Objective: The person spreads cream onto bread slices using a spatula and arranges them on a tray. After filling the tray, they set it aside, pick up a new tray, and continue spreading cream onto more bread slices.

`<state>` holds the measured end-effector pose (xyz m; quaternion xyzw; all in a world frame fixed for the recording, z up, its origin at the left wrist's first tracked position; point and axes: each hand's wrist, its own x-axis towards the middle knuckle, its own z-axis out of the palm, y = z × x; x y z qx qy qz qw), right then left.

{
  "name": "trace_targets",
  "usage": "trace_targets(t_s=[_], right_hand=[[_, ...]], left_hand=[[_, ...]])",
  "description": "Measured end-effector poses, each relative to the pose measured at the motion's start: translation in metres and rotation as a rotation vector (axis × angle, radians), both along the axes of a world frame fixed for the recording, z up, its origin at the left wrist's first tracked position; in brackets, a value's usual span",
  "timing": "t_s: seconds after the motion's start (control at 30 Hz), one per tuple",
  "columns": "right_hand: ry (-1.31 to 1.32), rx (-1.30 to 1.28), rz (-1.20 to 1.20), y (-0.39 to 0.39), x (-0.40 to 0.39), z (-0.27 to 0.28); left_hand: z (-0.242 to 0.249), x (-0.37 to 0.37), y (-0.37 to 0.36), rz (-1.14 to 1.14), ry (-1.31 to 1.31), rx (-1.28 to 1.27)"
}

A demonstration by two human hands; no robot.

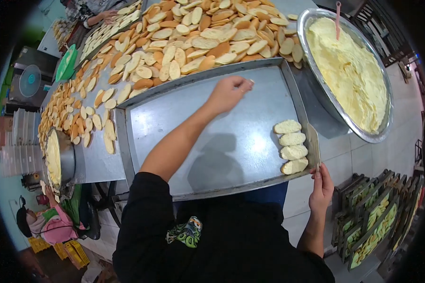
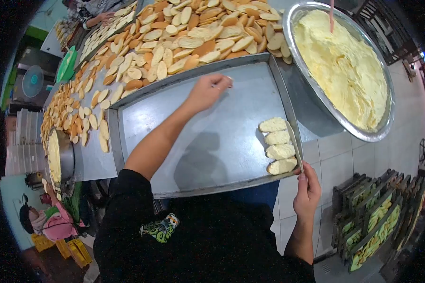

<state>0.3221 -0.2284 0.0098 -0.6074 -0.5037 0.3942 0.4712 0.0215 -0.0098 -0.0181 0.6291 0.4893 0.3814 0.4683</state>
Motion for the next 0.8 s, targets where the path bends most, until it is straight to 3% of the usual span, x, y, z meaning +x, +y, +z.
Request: trace_targets(t_s=[0.1, 0.2, 0.3, 0.5, 0.67, 0.7, 0.73, 0.77, 0.8], right_hand=[[-0.005, -0.008, 0.021, 0.005, -0.003, -0.003], [0.014, -0.041, 0.012, 0.004, -0.006, -0.007], [0.026, -0.045, 0.034, 0.005, -0.009, -0.009], [-0.056, -0.048, 0.012, 0.009, -0.011, 0.005], [-0.142, 0.032, -0.016, 0.009, -0.001, 0.023], [-0.214, 0.024, -0.112, 0.006, 0.002, 0.041], [-0.288, 0.035, -0.128, 0.015, 0.014, 0.046], [-0.362, 0.043, -0.143, 0.018, 0.024, 0.053], [-0.437, 0.048, -0.156, 0.021, 0.031, 0.061]], left_hand=[[0.018, -0.048, 0.028, 0.079, 0.254, 0.059], [0.017, -0.078, 0.058, 0.285, 0.185, 0.168], [0.000, -0.121, 0.104, 0.425, 0.121, 0.052], [-0.005, -0.148, 0.183, 0.718, 0.565, 0.007], [-0.023, -0.164, 0.214, 0.756, 0.938, 0.017], [-0.049, -0.131, 0.238, 0.674, 0.928, 0.056], [-0.044, -0.124, 0.240, 0.661, 0.803, -0.032], [-0.063, -0.137, 0.255, 0.729, 0.838, 0.059], [-0.055, -0.140, 0.253, 0.646, 0.775, 0.004]])
